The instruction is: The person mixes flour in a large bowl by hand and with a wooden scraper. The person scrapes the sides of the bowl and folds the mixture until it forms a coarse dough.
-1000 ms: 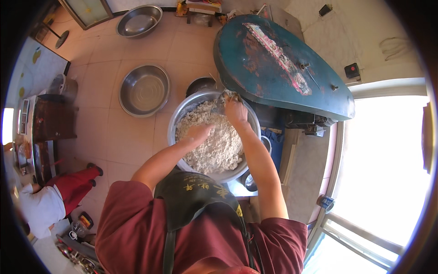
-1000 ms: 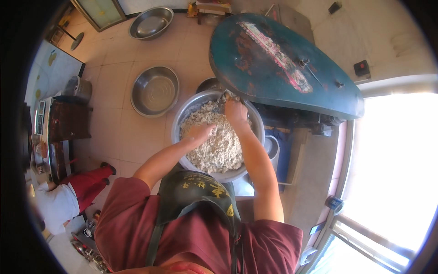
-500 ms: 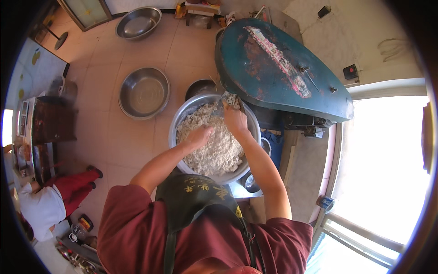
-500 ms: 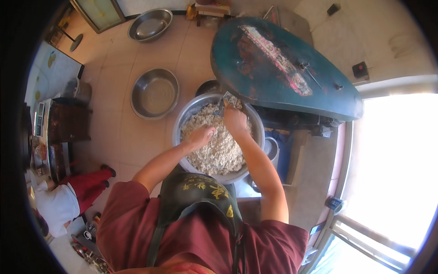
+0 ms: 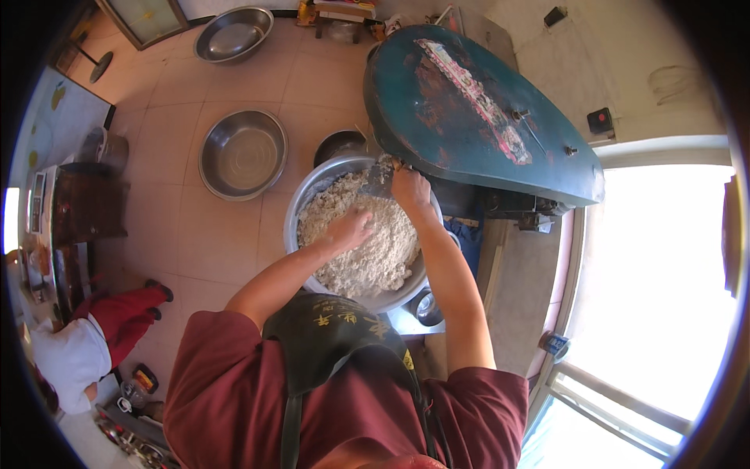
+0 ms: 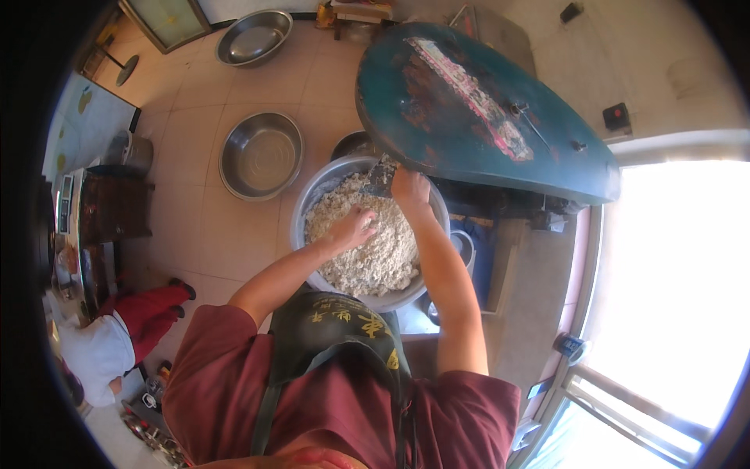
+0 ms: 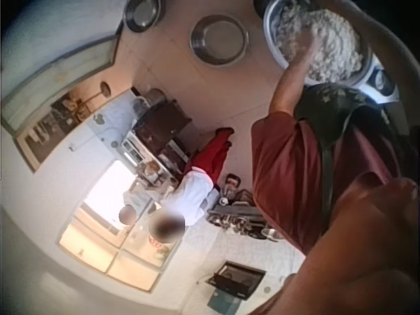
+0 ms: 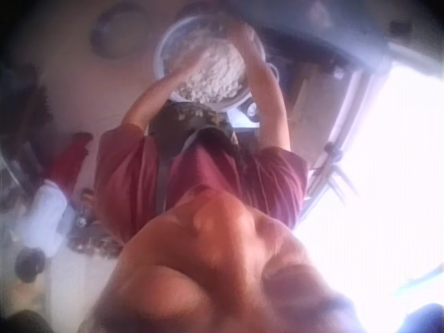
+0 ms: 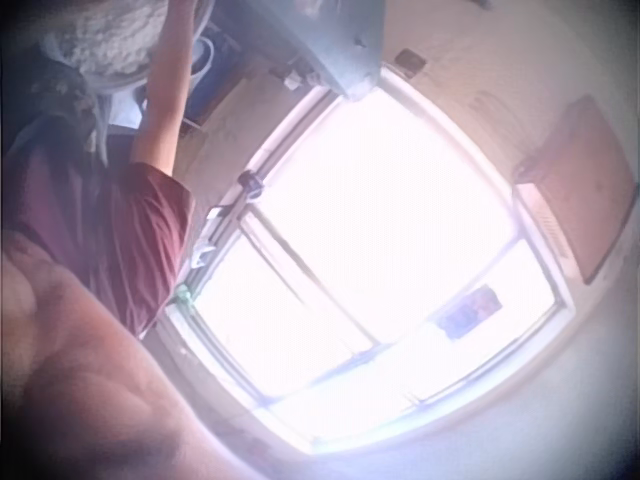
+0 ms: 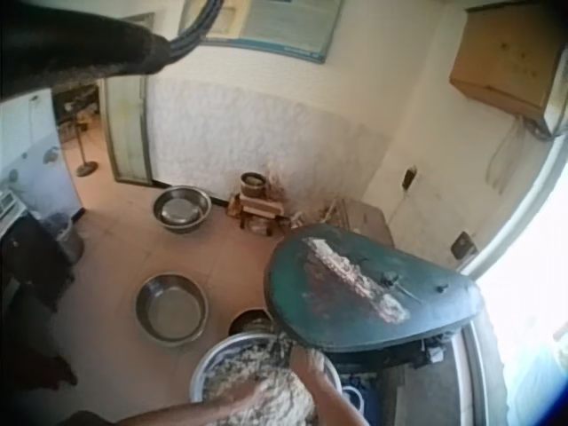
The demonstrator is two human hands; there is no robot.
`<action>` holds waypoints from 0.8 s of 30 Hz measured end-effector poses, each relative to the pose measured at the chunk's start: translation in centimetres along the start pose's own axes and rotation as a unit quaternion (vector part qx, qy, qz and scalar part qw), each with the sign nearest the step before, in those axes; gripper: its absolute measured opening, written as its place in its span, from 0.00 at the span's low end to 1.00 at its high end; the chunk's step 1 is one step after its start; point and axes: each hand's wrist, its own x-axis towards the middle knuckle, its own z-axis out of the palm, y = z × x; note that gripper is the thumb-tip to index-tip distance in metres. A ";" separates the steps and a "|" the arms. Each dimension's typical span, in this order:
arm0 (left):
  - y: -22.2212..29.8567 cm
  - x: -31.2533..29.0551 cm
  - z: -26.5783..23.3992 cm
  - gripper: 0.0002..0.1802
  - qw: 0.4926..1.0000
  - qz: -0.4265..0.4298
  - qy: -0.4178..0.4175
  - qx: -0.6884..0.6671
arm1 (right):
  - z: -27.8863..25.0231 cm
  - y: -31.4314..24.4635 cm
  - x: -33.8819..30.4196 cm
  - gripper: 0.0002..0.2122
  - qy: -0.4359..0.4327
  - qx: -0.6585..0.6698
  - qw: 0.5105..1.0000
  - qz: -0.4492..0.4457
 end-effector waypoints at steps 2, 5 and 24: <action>-0.6 -0.2 0.0 0.21 1.000 -0.003 0.009 -0.013 | -1.9 -1.3 -1.7 0.15 -0.009 0.034 0.999 0.000; -4.6 0.6 2.9 0.24 0.994 0.083 0.050 0.040 | -5.0 -3.1 -5.6 0.17 -0.142 0.007 0.989 -0.031; 4.8 5.3 -1.8 0.21 0.971 0.114 0.155 0.143 | -2.6 1.1 -3.1 0.12 -0.001 0.158 0.987 0.013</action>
